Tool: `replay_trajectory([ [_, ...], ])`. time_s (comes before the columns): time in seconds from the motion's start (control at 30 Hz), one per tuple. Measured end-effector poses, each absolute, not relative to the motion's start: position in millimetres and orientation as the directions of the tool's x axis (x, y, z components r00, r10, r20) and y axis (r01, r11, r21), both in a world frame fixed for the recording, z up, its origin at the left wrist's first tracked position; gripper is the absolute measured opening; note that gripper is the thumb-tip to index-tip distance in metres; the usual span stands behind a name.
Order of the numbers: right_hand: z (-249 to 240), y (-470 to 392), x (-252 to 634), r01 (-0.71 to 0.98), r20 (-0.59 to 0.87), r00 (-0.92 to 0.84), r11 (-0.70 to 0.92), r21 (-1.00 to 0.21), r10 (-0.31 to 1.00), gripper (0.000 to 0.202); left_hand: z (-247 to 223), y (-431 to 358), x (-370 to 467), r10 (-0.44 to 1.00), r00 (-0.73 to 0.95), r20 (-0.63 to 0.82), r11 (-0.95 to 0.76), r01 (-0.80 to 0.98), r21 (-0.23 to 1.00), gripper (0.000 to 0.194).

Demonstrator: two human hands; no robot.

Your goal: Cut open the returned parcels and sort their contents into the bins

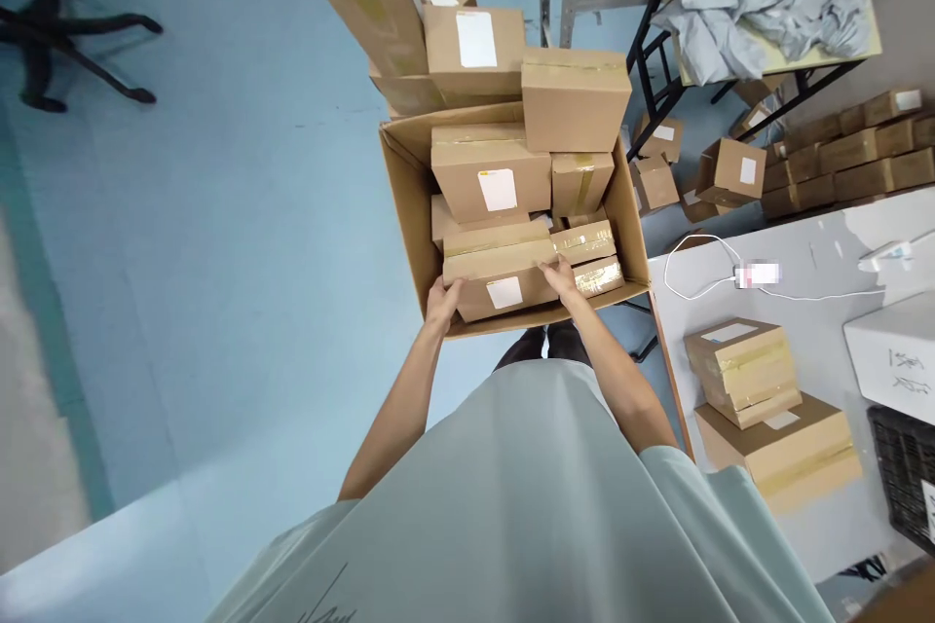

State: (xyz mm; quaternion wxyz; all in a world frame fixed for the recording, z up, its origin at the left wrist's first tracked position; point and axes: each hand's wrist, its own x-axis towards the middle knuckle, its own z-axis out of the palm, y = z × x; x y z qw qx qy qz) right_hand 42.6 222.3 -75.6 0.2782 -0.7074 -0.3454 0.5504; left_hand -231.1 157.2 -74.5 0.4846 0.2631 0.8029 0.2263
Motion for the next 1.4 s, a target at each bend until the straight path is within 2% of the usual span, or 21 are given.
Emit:
replay_trajectory([
  [0.17,-18.3,200.8,65.9,0.011,-0.574,0.248,-0.595,-0.804,0.78,0.055,-6.9,153.0,-221.8,0.807,-0.402,-0.434,0.578,0.381,0.722,0.049],
  [0.3,40.9,155.5,94.2,-0.162,-0.433,0.38,-0.402,-0.901,0.817,0.06,55.2,181.5,-190.5,0.944,-0.319,-0.08,0.257,0.564,0.784,0.053],
  [0.4,84.6,101.8,108.6,-0.177,-0.317,0.578,-0.264,-0.948,0.752,0.067,90.9,217.5,-148.9,0.982,-0.135,0.131,-0.027,0.589,0.807,0.05],
  [0.53,136.7,26.1,119.6,-0.054,-0.145,0.828,-0.181,-0.982,0.542,0.071,119.6,253.1,-58.6,0.968,0.135,0.214,-0.25,0.379,0.891,0.04],
  [0.73,187.6,-81.6,152.9,0.025,-0.003,0.987,-0.166,-0.986,0.161,0.084,163.8,213.5,104.0,0.853,0.431,0.293,-0.349,0.055,0.936,0.029],
  [0.87,192.4,-152.4,178.1,0.021,0.031,0.998,-0.156,-0.987,-0.06,0.098,201.0,148.9,205.7,0.685,0.601,0.413,-0.477,-0.059,0.877,0.032],
  [1.0,178.3,-229.0,214.2,-0.023,0.009,0.965,-0.119,-0.993,-0.263,0.108,229.2,60.2,318.9,0.441,0.727,0.526,-0.553,-0.242,0.797,0.044],
  [1.1,164.5,-290.2,249.8,-0.052,-0.017,0.931,-0.085,-0.995,-0.365,0.112,231.8,-18.4,408.3,0.28,0.794,0.539,-0.526,-0.343,0.778,0.047],
  [1.2,153.2,-341.3,284.7,-0.109,-0.079,0.905,-0.048,-0.993,-0.419,0.115,212.6,-91.4,491.0,0.158,0.865,0.477,-0.469,-0.359,0.807,0.047],
  [1.3,143.3,-369.3,311.9,-0.179,-0.157,0.892,-0.012,-0.984,-0.425,0.116,175.5,-141.9,555.6,0.105,0.932,0.346,-0.429,-0.272,0.862,0.042],
  [1.4,128.8,-374.3,327.5,-0.236,-0.23,0.906,0.028,-0.971,-0.356,0.111,133.3,-162.9,597.6,0.091,0.986,0.141,-0.385,-0.096,0.918,0.031],
])
